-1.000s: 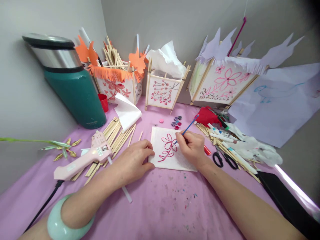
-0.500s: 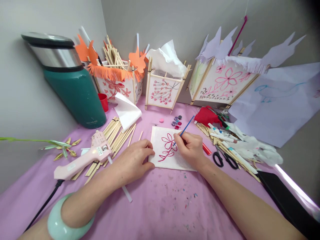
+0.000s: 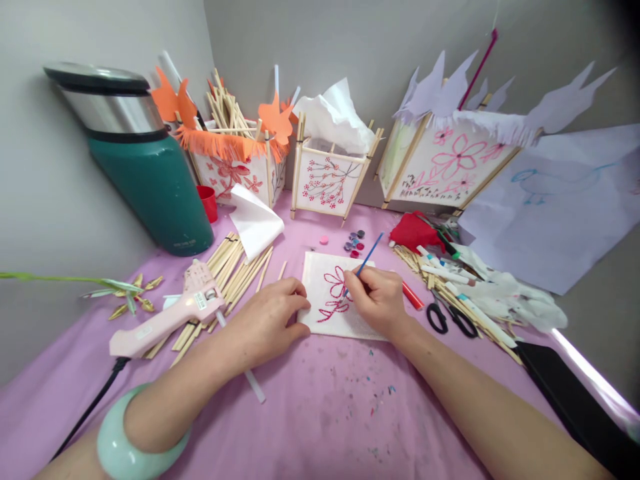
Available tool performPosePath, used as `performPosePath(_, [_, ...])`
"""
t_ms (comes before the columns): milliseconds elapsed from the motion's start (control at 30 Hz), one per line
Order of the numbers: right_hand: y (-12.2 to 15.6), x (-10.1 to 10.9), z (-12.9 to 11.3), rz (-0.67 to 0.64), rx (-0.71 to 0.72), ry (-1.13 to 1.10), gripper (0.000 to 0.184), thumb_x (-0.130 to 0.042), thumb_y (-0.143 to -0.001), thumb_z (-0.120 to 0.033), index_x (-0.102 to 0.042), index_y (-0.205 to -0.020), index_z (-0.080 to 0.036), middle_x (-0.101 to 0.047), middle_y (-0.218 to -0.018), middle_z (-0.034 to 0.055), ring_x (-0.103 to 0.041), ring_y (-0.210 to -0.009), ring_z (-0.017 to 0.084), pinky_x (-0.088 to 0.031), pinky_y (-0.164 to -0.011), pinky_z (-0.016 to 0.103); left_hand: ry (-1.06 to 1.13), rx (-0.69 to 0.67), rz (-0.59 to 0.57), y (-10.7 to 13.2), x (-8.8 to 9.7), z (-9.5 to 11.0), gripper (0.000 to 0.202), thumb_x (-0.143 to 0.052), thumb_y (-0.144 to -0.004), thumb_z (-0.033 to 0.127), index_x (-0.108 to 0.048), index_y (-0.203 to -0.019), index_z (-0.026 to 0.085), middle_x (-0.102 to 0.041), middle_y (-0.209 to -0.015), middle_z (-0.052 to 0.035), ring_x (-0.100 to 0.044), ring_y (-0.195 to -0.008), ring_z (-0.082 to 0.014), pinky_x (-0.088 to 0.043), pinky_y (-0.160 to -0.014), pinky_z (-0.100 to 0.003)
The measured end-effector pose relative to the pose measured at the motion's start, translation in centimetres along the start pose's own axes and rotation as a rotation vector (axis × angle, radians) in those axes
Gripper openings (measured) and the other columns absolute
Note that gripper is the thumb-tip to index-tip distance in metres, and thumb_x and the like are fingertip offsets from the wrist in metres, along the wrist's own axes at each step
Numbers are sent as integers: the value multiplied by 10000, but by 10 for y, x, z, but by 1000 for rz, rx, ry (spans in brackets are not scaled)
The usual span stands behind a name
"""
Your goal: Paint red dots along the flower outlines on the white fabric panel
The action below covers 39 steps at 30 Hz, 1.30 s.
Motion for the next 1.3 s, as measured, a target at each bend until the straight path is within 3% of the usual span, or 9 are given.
performPosePath(267, [0,1,-4,12,-6,-18,399,-511,-834,-227,-333,-478,-197,-351,-435,-48,-337,-405,71,-263,-440,242,2,19,-26,0,1,2,151,-616,-764,216,-672,-903,194,-578,-1025,-51,-567,-903,-189,-448,-801,-316])
performPosePath(500, [4,-3,-13,-44,30,-67,366,-499,-839,-218,-402,-486,-193,-430,-439,-34,-381,-403,75,-292,-445,239,2,25,-24,0,0,1,166,-619,-764,216,-671,-919,194,-580,-1028,-52,-567,-910,-194,-446,-817,-326])
performPosePath(767, [3,0,-11,-3,51,-28,348,-512,-837,-201,-432,-499,-184,-528,-481,-11,-434,-422,77,-318,-456,235,-1,31,-29,0,2,3,163,-614,-769,212,-672,-920,190,-575,-1026,-52,-566,-881,-184,-443,-778,-313])
performPosePath(1100, [1,0,-9,0,-30,-41,334,-514,-840,-223,-463,-512,-179,-439,-444,-35,-373,-408,71,-287,-448,236,11,34,-29,0,2,3,166,-618,-771,219,-669,-926,189,-569,-1021,-50,-563,-884,-182,-447,-780,-313])
performPosePath(1300, [0,1,-2,22,15,26,363,-514,-839,-212,-414,-491,-181,-387,-438,-44,-349,-410,67,-276,-460,244,3,28,-32,1,2,2,155,-617,-771,216,-672,-914,192,-568,-1033,-49,-562,-915,-190,-444,-802,-322])
Point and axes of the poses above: each hand's wrist, its own y-axis away from the middle knuckle, its own x-axis out of the back of the hand, z = x × y, the point moved 2 cm from there along -y, towards the middle knuckle
